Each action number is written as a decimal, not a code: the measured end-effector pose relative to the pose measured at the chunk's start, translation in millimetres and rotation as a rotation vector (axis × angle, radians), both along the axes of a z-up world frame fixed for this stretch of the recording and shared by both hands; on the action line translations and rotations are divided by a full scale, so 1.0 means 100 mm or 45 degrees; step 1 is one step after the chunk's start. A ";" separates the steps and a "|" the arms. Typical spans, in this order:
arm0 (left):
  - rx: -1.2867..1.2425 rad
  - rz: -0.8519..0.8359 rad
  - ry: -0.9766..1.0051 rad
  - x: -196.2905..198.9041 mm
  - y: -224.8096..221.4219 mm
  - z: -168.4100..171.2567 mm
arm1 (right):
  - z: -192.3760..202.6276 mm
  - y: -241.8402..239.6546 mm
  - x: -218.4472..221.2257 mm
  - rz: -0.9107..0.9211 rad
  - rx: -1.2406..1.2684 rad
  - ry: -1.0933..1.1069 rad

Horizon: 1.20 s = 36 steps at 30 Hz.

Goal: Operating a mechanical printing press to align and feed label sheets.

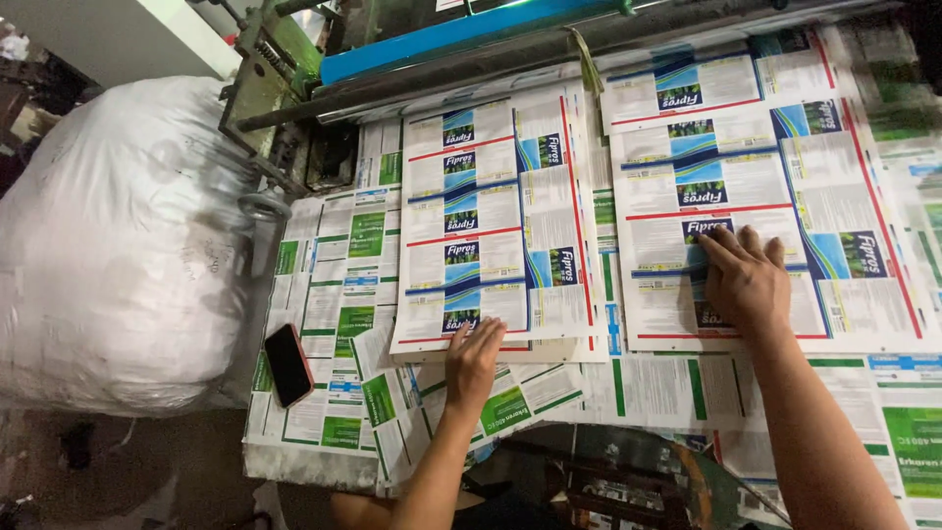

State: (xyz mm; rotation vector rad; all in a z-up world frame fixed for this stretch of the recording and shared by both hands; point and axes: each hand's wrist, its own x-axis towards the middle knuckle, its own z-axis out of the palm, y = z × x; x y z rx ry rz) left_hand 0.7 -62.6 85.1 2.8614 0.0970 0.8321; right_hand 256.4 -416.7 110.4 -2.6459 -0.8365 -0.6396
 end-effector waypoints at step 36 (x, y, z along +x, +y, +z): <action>-0.429 -0.084 0.671 0.05 0.04 0.96 | -0.37 -0.13 -0.16 -0.152 -0.172 0.289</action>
